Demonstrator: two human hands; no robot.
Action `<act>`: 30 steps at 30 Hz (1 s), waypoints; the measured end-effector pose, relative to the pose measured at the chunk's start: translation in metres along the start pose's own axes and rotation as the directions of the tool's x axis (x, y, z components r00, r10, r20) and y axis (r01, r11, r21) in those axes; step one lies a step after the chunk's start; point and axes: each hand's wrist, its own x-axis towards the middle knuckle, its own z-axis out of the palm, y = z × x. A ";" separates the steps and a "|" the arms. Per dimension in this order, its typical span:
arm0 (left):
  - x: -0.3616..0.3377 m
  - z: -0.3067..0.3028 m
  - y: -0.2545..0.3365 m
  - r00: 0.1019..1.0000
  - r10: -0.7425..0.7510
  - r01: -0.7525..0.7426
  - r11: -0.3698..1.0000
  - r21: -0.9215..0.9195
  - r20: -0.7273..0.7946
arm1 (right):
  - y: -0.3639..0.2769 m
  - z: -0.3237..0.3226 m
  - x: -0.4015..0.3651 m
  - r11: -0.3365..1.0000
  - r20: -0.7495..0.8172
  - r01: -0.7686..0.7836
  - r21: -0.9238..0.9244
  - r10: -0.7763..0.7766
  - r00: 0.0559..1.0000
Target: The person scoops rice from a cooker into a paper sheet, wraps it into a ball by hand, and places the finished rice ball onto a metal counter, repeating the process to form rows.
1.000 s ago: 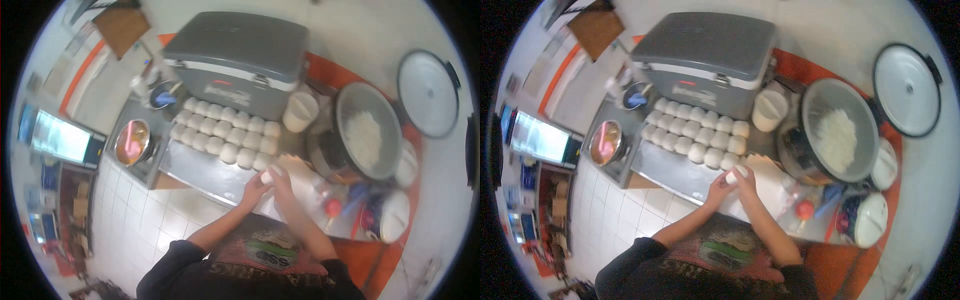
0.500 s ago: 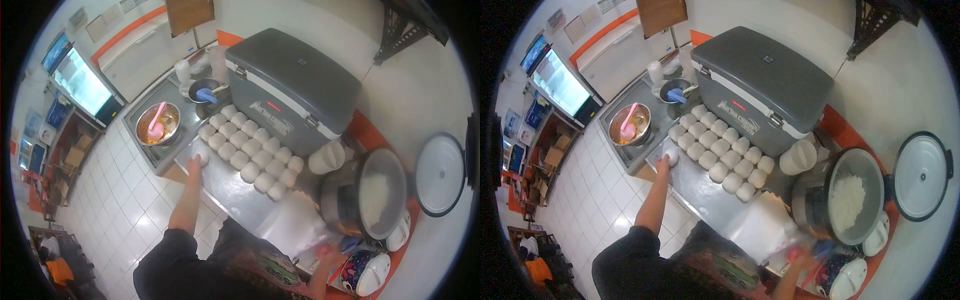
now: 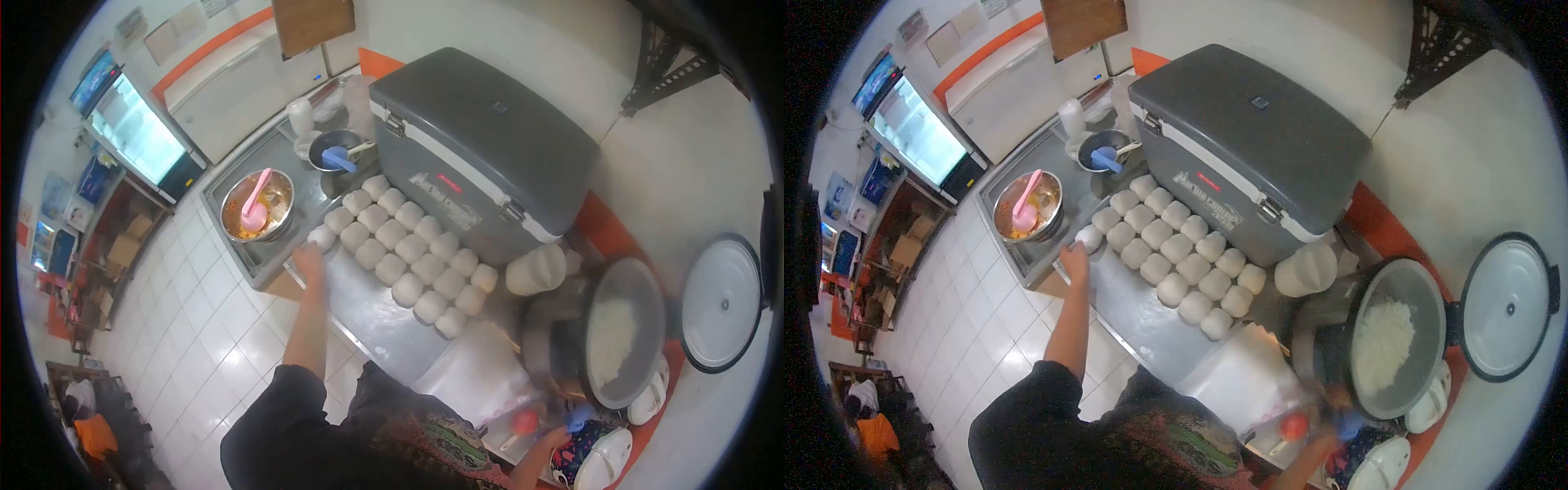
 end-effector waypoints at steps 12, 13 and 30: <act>-0.348 0.001 0.240 0.409 0.778 -0.438 0.626 -0.646 0.477 | -0.204 -0.130 0.065 0.894 0.015 0.433 0.113 -0.438 0.899; -0.364 0.000 0.260 0.331 0.820 -0.441 0.571 -0.692 0.466 | -0.224 -0.113 0.075 0.841 0.154 0.541 -0.012 -0.533 0.832; -0.479 0.048 0.324 0.136 0.927 -0.484 0.369 -0.794 0.349 | -0.269 0.120 0.126 0.075 0.821 0.875 -0.478 -0.315 0.476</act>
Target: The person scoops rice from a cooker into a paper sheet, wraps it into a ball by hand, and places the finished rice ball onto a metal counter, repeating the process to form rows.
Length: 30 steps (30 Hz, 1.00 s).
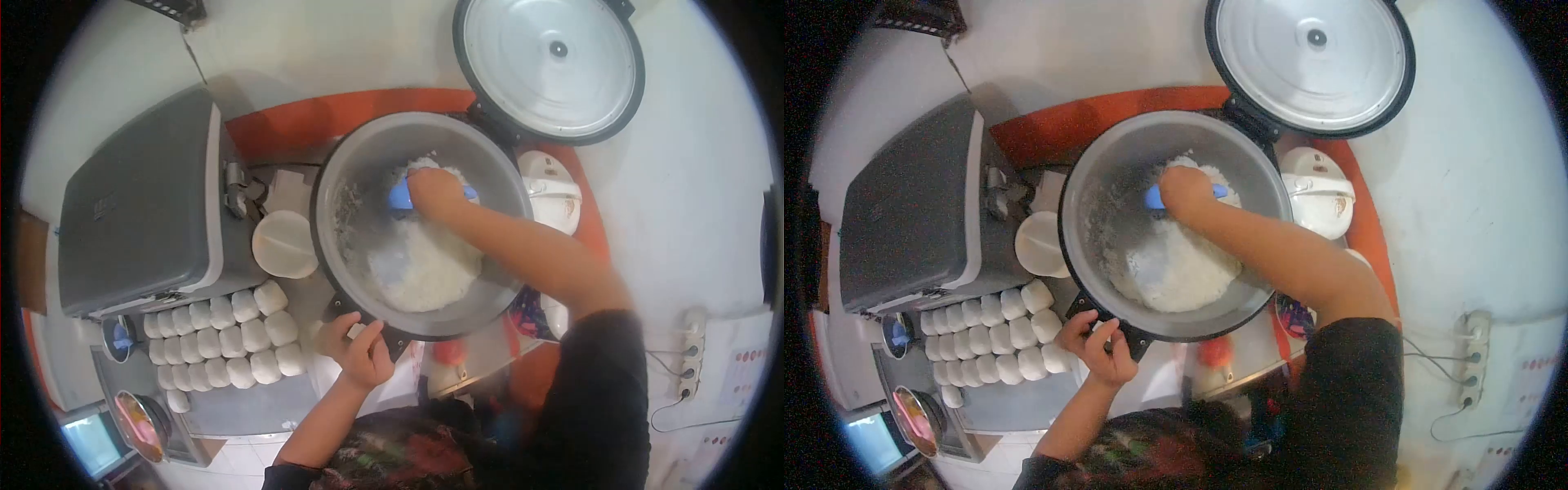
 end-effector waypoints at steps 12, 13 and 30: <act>-0.013 0.010 -0.003 0.991 -0.046 0.040 0.998 -0.047 -0.126 | -0.006 -0.022 -0.042 0.994 0.548 0.108 -0.031 -0.073 0.834; -0.013 0.010 -0.004 0.992 -0.038 0.034 0.999 -0.034 -0.120 | -0.007 -0.022 -0.046 0.990 0.584 0.137 -0.015 -0.102 0.805; -0.004 0.010 -0.006 0.992 0.024 -0.027 0.999 -0.024 -0.121 | 0.009 -0.067 -0.098 0.992 -0.066 0.117 0.041 -0.114 0.991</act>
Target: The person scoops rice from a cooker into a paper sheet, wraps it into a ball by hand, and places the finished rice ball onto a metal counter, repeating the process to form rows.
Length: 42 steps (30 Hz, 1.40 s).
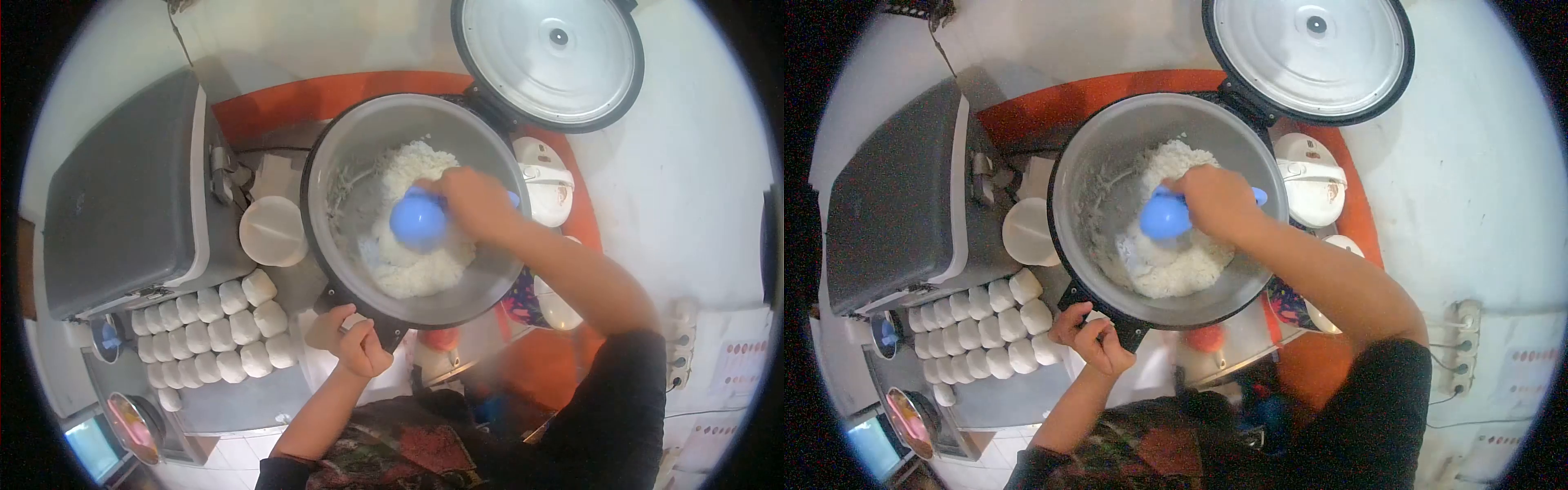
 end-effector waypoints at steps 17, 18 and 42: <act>0.002 0.003 0.009 0.998 -0.036 0.035 0.999 -0.008 -0.054 | 0.021 0.054 0.012 0.967 0.688 0.179 0.184 -0.256 0.679; -0.005 0.002 0.003 0.998 -0.026 0.026 1.000 -0.002 -0.055 | 0.018 0.047 0.011 0.961 0.561 0.172 0.218 -0.267 0.783; -0.002 -0.006 0.004 0.996 -0.013 0.005 0.996 0.090 0.087 | -0.010 0.028 0.019 0.938 0.273 -0.016 0.345 -0.084 0.958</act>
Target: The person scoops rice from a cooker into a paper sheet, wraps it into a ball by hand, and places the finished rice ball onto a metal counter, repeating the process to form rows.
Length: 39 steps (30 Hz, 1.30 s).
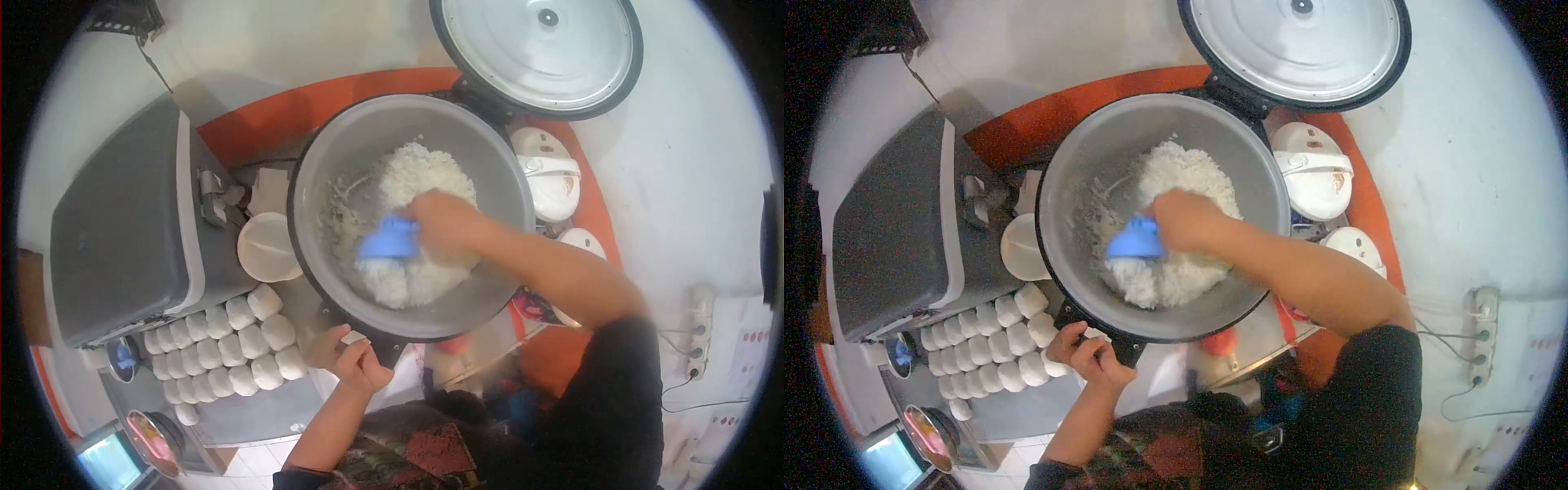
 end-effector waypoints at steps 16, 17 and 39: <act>-0.002 -0.001 0.002 0.999 -0.045 0.043 0.997 0.064 0.027 | 0.008 0.066 0.014 0.997 0.147 -0.001 -0.083 0.013 0.989; 0.000 -0.001 0.002 0.999 -0.038 0.036 0.997 0.067 0.024 | 0.008 0.066 0.014 0.997 0.213 0.006 -0.080 0.011 0.977; 0.005 -0.008 0.000 0.999 0.006 -0.003 0.997 -0.075 0.038 | -0.024 0.024 -0.034 0.150 0.279 -0.283 0.947 0.045 0.959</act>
